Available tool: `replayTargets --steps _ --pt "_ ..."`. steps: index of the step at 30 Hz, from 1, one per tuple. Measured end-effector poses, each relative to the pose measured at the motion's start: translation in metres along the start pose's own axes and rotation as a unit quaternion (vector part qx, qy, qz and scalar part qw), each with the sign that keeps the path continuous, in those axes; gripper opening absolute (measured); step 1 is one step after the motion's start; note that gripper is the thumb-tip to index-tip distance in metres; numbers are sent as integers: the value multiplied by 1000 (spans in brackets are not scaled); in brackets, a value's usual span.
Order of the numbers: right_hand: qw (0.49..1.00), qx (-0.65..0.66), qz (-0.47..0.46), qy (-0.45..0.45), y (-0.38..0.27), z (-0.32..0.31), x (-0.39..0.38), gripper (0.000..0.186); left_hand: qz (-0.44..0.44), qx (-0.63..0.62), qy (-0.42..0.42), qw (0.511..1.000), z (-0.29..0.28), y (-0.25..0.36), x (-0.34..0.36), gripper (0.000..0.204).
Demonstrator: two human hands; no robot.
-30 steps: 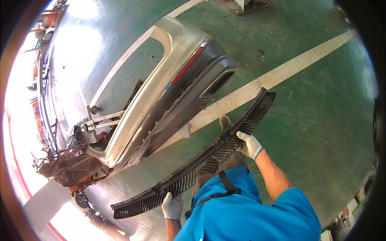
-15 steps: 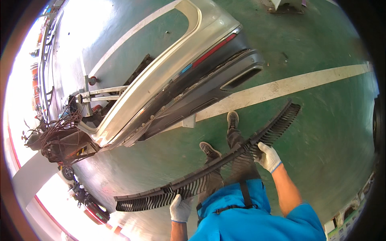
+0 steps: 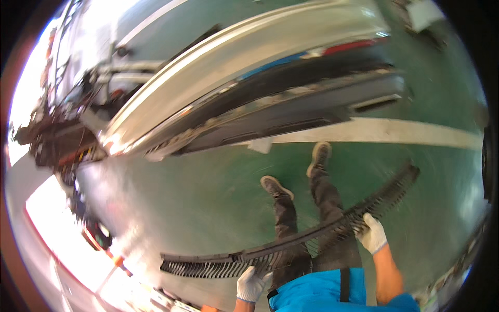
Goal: The person carries a black plastic grille to the rear of a silver SUV and positions it against the bumper. They then retrieve a cordless impact wrench and use it to fasten screws into the rear bumper area.
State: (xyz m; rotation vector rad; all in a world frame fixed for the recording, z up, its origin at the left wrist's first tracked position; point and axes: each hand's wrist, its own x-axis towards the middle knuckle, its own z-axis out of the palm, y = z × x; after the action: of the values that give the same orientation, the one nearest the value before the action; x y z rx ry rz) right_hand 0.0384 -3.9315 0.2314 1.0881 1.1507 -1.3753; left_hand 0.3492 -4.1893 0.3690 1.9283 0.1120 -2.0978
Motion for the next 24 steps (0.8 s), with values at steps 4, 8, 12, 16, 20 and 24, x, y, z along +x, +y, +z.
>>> replayTargets --steps 4,8,12,16,20,24 --pt "999 -42 22 12 20 -2 -2 48 1 -26 9 1000 -28 5 1 32" --pt "997 -60 39 26 39 3 -9 58 -16 -39 -4 999 -49 15 6 30" --pt "995 -93 26 13 60 20 -16 53 -18 -22 -4 1000 -80 24 10 41" --pt "993 -89 46 -58 78 42 -10 49 6 -65 4 998 -103 34 16 31" --pt "992 1 126 6 81 66 -2 56 23 -95 35 995 -117 39 23 26" --pt "994 -38 99 -27 84 92 -14 54 26 -102 28 994 -133 39 27 26"
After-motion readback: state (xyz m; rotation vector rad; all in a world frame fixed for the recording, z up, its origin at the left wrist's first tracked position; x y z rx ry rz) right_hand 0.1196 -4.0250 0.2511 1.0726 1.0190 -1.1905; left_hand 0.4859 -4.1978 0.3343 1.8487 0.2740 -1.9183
